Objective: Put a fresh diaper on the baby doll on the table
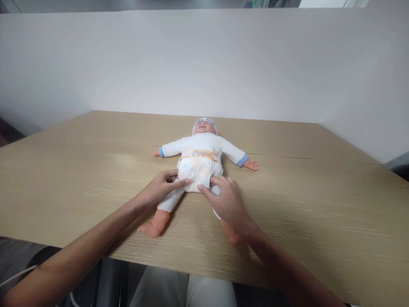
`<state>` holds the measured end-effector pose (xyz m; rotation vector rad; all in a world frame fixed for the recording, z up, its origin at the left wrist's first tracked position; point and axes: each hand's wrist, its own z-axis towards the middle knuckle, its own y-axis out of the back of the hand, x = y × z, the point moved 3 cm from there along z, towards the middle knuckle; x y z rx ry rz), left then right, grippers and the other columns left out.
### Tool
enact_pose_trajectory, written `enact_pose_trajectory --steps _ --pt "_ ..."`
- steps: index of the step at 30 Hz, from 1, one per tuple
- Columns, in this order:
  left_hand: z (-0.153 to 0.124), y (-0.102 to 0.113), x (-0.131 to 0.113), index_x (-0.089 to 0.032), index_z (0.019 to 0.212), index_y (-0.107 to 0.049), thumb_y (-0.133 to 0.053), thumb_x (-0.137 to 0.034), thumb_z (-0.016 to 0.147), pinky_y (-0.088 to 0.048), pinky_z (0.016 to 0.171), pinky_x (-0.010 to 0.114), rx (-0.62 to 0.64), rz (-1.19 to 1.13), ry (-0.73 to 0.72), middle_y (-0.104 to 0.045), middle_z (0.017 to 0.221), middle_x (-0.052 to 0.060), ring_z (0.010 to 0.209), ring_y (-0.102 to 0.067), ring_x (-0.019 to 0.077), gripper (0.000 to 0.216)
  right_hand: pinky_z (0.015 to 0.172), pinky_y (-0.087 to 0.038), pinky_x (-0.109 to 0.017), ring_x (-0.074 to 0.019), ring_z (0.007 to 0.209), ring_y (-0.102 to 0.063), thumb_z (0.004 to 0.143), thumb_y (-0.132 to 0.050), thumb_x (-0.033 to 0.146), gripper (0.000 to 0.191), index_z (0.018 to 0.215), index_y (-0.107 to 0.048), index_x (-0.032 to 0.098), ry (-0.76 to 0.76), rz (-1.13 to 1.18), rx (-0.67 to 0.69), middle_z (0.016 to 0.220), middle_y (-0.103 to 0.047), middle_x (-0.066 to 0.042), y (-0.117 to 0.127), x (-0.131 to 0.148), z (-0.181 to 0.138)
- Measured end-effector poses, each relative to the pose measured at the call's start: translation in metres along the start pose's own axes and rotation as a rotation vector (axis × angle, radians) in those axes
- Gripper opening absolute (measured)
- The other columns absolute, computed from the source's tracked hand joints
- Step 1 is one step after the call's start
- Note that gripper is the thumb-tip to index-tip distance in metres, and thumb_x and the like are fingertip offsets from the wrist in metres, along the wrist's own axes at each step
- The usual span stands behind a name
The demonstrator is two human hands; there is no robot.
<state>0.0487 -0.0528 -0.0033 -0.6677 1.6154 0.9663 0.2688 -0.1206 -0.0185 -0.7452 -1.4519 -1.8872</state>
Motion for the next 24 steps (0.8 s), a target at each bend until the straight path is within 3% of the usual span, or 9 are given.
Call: enact_pose_trajectory --steps 5,10,14,19,22,24 --pt "0.0005 0.0025 0.0018 -0.021 0.111 -0.086 -0.083 -0.061 0.088 -0.054 0.083 0.037 0.002 0.047 -0.014 -0.085 0.115 0.009 0.099 -0.073 0.0273 0.046 0.108 -0.053 -0.047 -0.0327 0.118 -0.074 0.098 -0.07 0.05 0.026 0.105 -0.083 0.029 -0.017 0.174 0.018 0.118 -0.085 -0.006 -0.0015 -0.0051 0.002" --pt "-0.0022 -0.0002 -0.0046 -0.022 0.104 -0.086 -0.08 -0.061 0.09 -0.051 0.081 0.037 -0.044 0.151 -0.097 -0.082 0.103 0.006 0.09 -0.069 0.025 0.042 0.105 -0.056 -0.047 -0.033 0.113 -0.074 0.097 -0.07 0.05 0.026 0.095 -0.079 0.026 -0.044 0.125 -0.019 0.106 -0.084 -0.007 -0.001 -0.0053 -0.0001" --pt "0.0017 -0.0021 -0.0076 -0.02 0.09 -0.083 -0.083 -0.059 0.086 -0.049 0.075 0.036 -0.013 0.131 -0.039 -0.079 0.09 0.005 0.082 -0.067 0.0234 0.04 0.105 -0.056 -0.049 -0.0339 0.112 -0.072 0.096 -0.07 0.05 0.026 0.092 -0.078 0.025 -0.034 0.052 -0.03 0.1 -0.083 -0.007 -0.0002 -0.004 0.0001" --pt "0.0056 -0.0006 -0.003 -0.021 0.107 -0.084 -0.084 -0.055 0.087 -0.057 0.091 0.04 0.062 -0.022 -0.026 -0.083 0.116 0.009 0.103 -0.074 0.0288 0.039 0.108 -0.054 -0.052 -0.0345 0.115 -0.072 0.097 -0.068 0.049 0.027 0.105 -0.083 0.027 -0.014 0.094 -0.002 0.114 -0.084 -0.007 -0.0003 -0.0026 0.0009" --pt "0.0041 0.0006 -0.0002 -0.023 0.121 -0.081 -0.084 -0.052 0.089 -0.056 0.102 0.043 0.019 -0.001 -0.118 -0.081 0.128 0.01 0.116 -0.073 0.0302 0.044 0.106 -0.056 -0.051 -0.036 0.116 -0.073 0.097 -0.069 0.05 0.028 0.104 -0.083 0.027 -0.025 0.124 -0.004 0.113 -0.085 -0.009 0.0006 -0.0021 -0.0003" --pt "0.002 -0.0003 -0.0001 -0.023 0.122 -0.079 -0.083 -0.053 0.09 -0.056 0.1 0.044 -0.024 0.059 -0.147 -0.081 0.124 0.01 0.113 -0.073 0.0299 0.045 0.103 -0.057 -0.05 -0.0361 0.114 -0.073 0.097 -0.07 0.051 0.028 0.102 -0.083 0.027 -0.029 0.12 -0.022 0.109 -0.085 -0.009 0.0016 -0.0018 -0.0013"
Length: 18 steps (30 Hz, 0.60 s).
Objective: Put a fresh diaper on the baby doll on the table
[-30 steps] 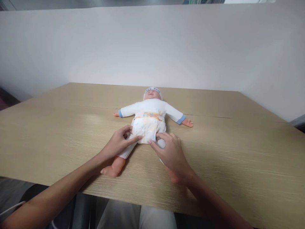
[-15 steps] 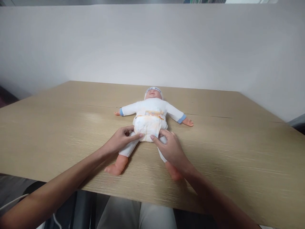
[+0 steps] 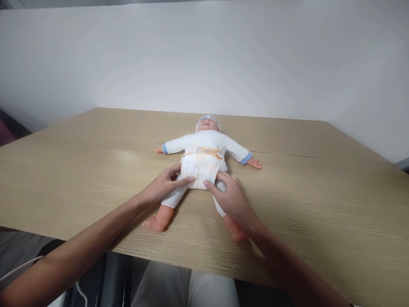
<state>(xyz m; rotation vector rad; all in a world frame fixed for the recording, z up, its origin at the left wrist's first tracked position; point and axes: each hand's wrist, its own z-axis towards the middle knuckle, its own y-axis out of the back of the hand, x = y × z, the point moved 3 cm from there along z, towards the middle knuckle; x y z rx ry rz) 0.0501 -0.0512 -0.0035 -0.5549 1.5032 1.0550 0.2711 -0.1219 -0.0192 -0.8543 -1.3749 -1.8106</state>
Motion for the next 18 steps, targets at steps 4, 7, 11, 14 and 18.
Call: enact_pose_trajectory --steps 4,7,11,14,18 --pt "-0.002 -0.004 -0.004 -0.02 0.104 -0.081 -0.08 -0.061 0.09 -0.055 0.087 0.04 -0.024 0.093 0.038 -0.081 0.106 0.008 0.1 -0.071 0.0287 0.043 0.099 -0.059 -0.048 -0.0355 0.109 -0.074 0.096 -0.07 0.052 0.029 0.1 -0.081 0.026 -0.004 -0.015 -0.009 0.102 -0.084 -0.009 0.0 0.0 0.0" --pt "0.0 -0.004 -0.005 -0.02 0.096 -0.082 -0.081 -0.064 0.088 -0.055 0.083 0.039 0.01 0.025 0.113 -0.082 0.105 0.008 0.098 -0.071 0.0288 0.045 0.103 -0.058 -0.05 -0.0361 0.112 -0.073 0.096 -0.071 0.054 0.03 0.101 -0.081 0.026 -0.017 -0.012 0.004 0.104 -0.085 -0.008 -0.001 -0.001 0.001" --pt "0.002 -0.002 0.0 -0.02 0.099 -0.084 -0.089 -0.06 0.082 -0.058 0.085 0.041 0.082 -0.168 0.189 -0.085 0.11 0.009 0.099 -0.075 0.029 0.044 0.112 -0.054 -0.051 -0.0348 0.121 -0.072 0.097 -0.07 0.052 0.028 0.106 -0.082 0.028 -0.007 0.06 0.019 0.118 -0.084 -0.006 -0.001 0.001 0.002" --pt "0.002 0.0 0.003 -0.021 0.106 -0.085 -0.092 -0.061 0.08 -0.06 0.087 0.043 0.092 -0.29 0.23 -0.085 0.114 0.011 0.102 -0.077 0.0312 0.048 0.1 -0.057 -0.047 -0.0338 0.111 -0.075 0.098 -0.07 0.056 0.031 0.105 -0.082 0.028 -0.043 0.082 0.017 0.114 -0.084 -0.006 0.0 0.003 -0.001" --pt "0.001 0.0 0.002 -0.021 0.118 -0.084 -0.091 -0.064 0.081 -0.062 0.089 0.044 0.073 -0.384 0.231 -0.085 0.121 0.013 0.11 -0.078 0.0337 0.058 0.093 -0.055 -0.048 -0.0341 0.103 -0.071 0.096 -0.07 0.063 0.037 0.096 -0.077 0.027 -0.062 -0.083 -0.111 0.105 -0.081 -0.006 0.003 0.004 -0.009"
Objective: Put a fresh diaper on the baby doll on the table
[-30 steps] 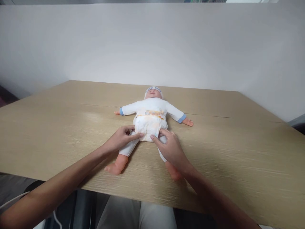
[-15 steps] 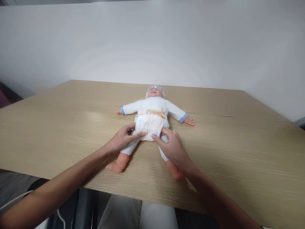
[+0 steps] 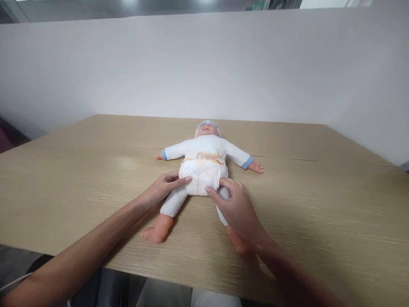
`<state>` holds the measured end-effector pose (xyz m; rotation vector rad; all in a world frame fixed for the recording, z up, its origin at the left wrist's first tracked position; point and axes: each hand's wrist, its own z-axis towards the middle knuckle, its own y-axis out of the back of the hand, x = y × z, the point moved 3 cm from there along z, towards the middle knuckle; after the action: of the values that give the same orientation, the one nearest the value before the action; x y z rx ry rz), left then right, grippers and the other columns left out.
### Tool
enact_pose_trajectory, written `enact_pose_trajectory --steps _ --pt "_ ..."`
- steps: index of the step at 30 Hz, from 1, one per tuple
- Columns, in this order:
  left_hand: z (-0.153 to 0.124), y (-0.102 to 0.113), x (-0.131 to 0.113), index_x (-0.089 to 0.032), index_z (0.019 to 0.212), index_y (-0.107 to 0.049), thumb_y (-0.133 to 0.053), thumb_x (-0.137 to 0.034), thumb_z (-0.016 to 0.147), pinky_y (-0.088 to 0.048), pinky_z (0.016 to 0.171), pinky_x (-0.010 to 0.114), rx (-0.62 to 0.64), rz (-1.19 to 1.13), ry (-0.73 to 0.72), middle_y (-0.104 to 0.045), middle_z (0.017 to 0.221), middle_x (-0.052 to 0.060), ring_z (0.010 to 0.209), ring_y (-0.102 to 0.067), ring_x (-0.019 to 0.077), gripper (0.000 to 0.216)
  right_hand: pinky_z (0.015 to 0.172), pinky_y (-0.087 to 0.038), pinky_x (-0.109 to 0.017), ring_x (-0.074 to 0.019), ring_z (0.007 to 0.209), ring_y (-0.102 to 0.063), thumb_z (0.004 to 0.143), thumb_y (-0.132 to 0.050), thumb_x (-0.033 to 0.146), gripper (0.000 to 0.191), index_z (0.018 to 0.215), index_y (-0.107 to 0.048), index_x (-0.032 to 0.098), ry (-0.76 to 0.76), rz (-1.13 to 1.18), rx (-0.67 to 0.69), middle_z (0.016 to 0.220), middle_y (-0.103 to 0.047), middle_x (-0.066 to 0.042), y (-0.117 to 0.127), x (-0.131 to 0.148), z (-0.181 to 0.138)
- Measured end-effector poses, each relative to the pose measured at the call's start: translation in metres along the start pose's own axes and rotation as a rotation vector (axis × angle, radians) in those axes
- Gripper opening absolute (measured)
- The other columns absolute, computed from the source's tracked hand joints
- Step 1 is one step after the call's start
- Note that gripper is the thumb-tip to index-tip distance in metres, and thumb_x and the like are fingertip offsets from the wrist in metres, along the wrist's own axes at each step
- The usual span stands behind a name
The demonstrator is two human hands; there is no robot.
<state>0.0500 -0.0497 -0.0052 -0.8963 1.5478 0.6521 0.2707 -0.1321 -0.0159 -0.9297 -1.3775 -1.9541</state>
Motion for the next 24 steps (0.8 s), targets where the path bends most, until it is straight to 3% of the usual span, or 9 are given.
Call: enact_pose_trajectory --steps 6,9,13,16,18,21,24 --pt "-0.002 0.001 0.006 -0.019 0.113 -0.079 -0.097 -0.057 0.076 -0.062 0.09 0.043 -0.071 -0.042 -0.042 -0.084 0.12 0.014 0.106 -0.079 0.0302 0.056 0.104 -0.053 -0.056 -0.0367 0.113 -0.066 0.093 -0.072 0.063 0.036 0.093 -0.079 0.027 0.038 -0.019 -0.1 0.115 -0.07 -0.012 -0.004 -0.004 -0.005" --pt "-0.008 0.007 0.007 -0.021 0.116 -0.074 -0.097 -0.054 0.077 -0.062 0.093 0.045 -0.142 -0.003 -0.08 -0.083 0.121 0.014 0.108 -0.078 0.03 0.056 0.094 -0.059 -0.054 -0.0347 0.106 -0.068 0.091 -0.073 0.061 0.037 0.106 -0.083 0.028 0.014 -0.004 -0.097 0.119 -0.069 -0.013 0.0 -0.007 -0.013" --pt "-0.016 0.025 0.002 -0.025 0.131 -0.065 -0.089 -0.054 0.085 -0.059 0.1 0.05 -0.204 0.144 -0.127 -0.084 0.117 0.011 0.112 -0.077 0.0313 0.059 0.073 -0.064 -0.044 -0.028 0.086 -0.072 0.096 -0.069 0.064 0.045 0.129 -0.081 0.035 -0.022 0.033 0.058 0.116 -0.075 -0.01 0.02 -0.013 -0.033" --pt "-0.012 0.05 -0.004 -0.027 0.129 -0.063 -0.079 -0.054 0.093 -0.053 0.109 0.052 -0.319 0.351 -0.23 -0.083 0.123 0.011 0.121 -0.074 0.0318 0.048 0.072 -0.064 -0.042 -0.0298 0.089 -0.076 0.098 -0.067 0.07 0.048 0.13 -0.079 0.037 -0.074 0.04 0.105 0.108 -0.08 -0.008 0.041 -0.028 -0.032" --pt "0.001 0.067 -0.009 -0.027 0.127 -0.064 -0.075 -0.052 0.095 -0.05 0.112 0.053 -0.438 0.582 -0.336 -0.078 0.132 0.011 0.123 -0.07 0.0327 0.041 0.075 -0.063 -0.044 -0.0318 0.092 -0.076 0.097 -0.067 0.071 0.049 0.126 -0.078 0.034 -0.061 -0.033 -0.018 0.107 -0.081 -0.008 0.055 -0.042 -0.014" --pt "0.035 0.087 -0.017 -0.025 0.129 -0.064 -0.073 -0.051 0.094 -0.043 0.118 0.055 -0.556 0.951 -0.46 -0.071 0.143 0.014 0.132 -0.059 0.0367 0.045 0.093 -0.058 -0.052 -0.035 0.1 -0.073 0.098 -0.066 0.066 0.048 0.125 -0.074 0.027 0.125 -0.252 -0.26 0.115 -0.08 -0.012 0.065 -0.059 0.036" --pt "0.079 0.101 -0.026 -0.022 0.136 -0.062 -0.074 -0.059 0.091 -0.039 0.119 0.057 -0.505 1.194 -0.448 -0.066 0.149 0.018 0.141 -0.052 0.0418 0.06 0.108 -0.048 -0.058 -0.0427 0.123 -0.066 0.097 -0.064 0.061 0.061 0.138 -0.067 0.017 0.318 -0.48 -0.261 0.134 -0.074 -0.022 0.058 -0.071 0.093"
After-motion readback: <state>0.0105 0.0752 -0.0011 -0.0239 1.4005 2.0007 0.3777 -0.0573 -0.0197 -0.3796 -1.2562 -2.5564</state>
